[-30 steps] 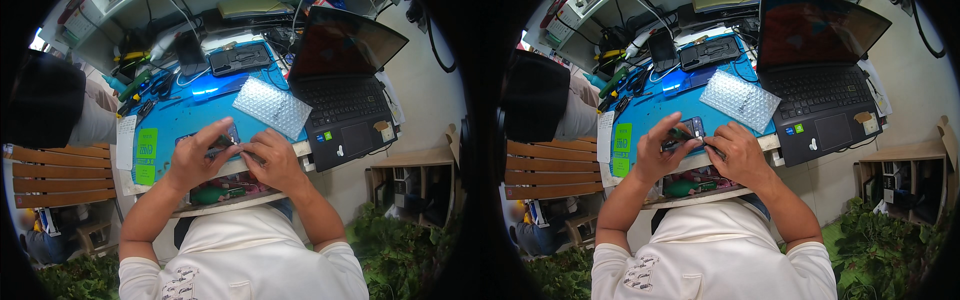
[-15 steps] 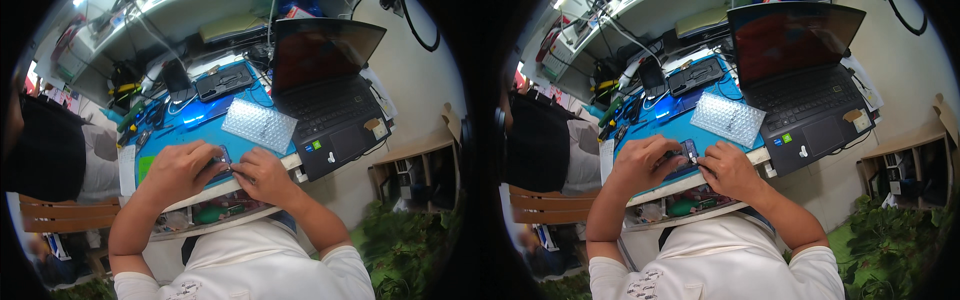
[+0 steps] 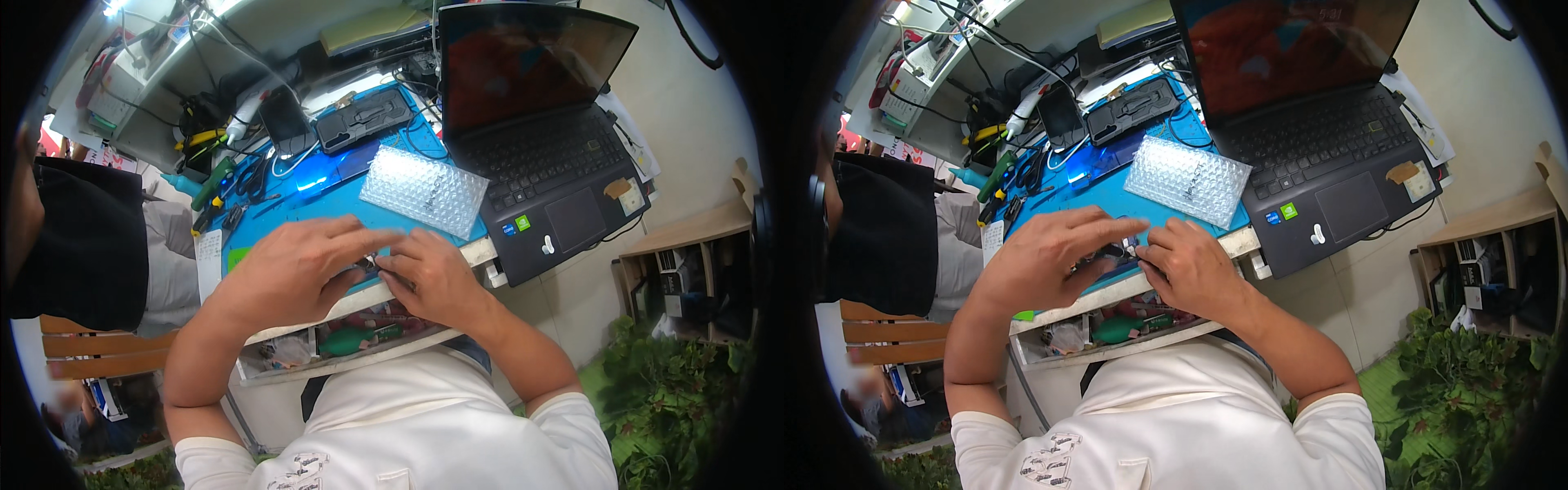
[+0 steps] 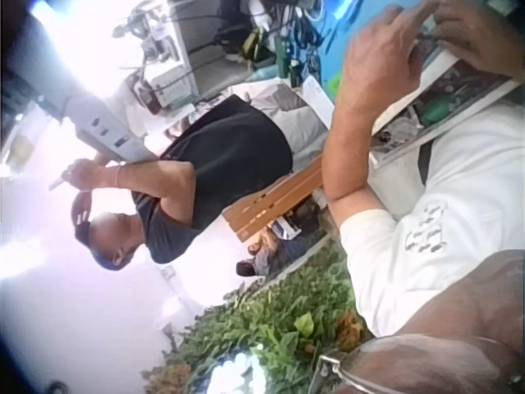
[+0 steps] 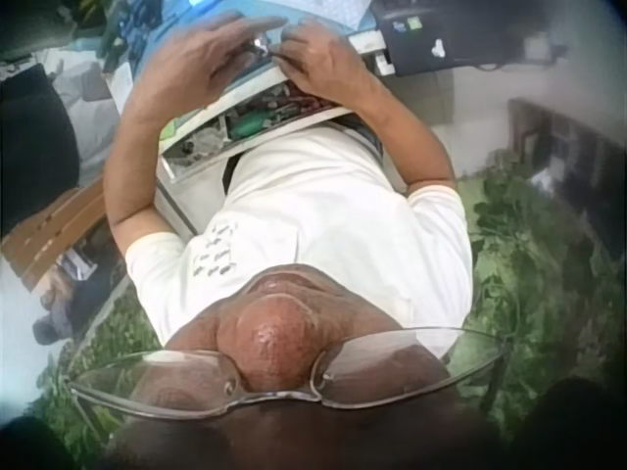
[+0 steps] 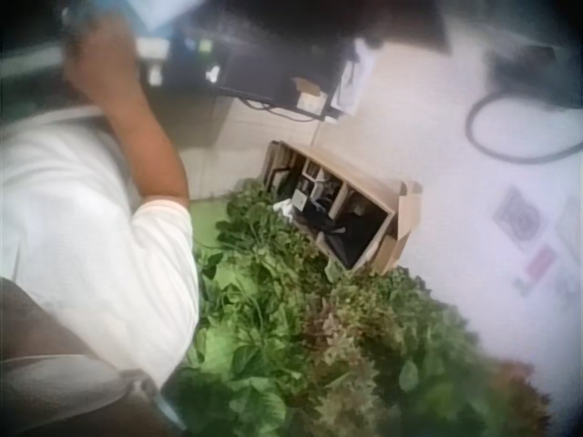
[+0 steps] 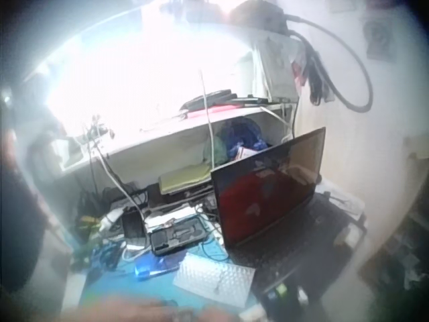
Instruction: The person is repairing a mobile phone on a cluttered workbench, using a screwdriver to remove and install tiny screws within the device's internal chassis.
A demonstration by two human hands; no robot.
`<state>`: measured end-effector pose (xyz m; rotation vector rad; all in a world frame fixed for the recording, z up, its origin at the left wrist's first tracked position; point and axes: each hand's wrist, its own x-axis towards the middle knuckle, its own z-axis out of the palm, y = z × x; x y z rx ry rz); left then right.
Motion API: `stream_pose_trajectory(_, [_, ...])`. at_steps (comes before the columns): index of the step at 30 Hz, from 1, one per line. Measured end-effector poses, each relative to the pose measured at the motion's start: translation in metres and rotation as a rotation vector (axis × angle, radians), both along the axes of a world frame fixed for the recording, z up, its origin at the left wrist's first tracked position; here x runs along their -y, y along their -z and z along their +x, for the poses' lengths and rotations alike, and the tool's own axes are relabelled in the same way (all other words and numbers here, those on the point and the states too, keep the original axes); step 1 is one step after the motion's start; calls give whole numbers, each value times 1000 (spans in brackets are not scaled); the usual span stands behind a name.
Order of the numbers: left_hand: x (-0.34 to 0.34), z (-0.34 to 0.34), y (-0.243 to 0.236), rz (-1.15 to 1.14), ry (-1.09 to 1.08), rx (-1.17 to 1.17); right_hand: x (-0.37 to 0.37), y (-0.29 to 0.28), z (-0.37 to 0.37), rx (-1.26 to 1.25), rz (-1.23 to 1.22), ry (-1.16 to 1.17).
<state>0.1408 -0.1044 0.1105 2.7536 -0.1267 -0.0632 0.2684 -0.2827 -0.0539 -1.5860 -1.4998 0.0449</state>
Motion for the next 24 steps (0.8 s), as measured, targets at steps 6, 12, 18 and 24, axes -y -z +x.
stream_pose_trajectory(6, [-1, 3, -2, 11, -10, -21, 0, -1, 0, 11, -2, 4])
stream_pose_trajectory(12, [-15, -4, 15, 53, 100, 30, -1, -2, 0, 18, 0, 13])
stream_pose_trajectory(18, [-4, -16, 41, -443, -304, 97, -2, 0, 1, -21, -7, 1])
stream_pose_trajectory(24, [-35, -56, 114, -796, -556, 609, -6, -7, 1, -32, -58, 24])
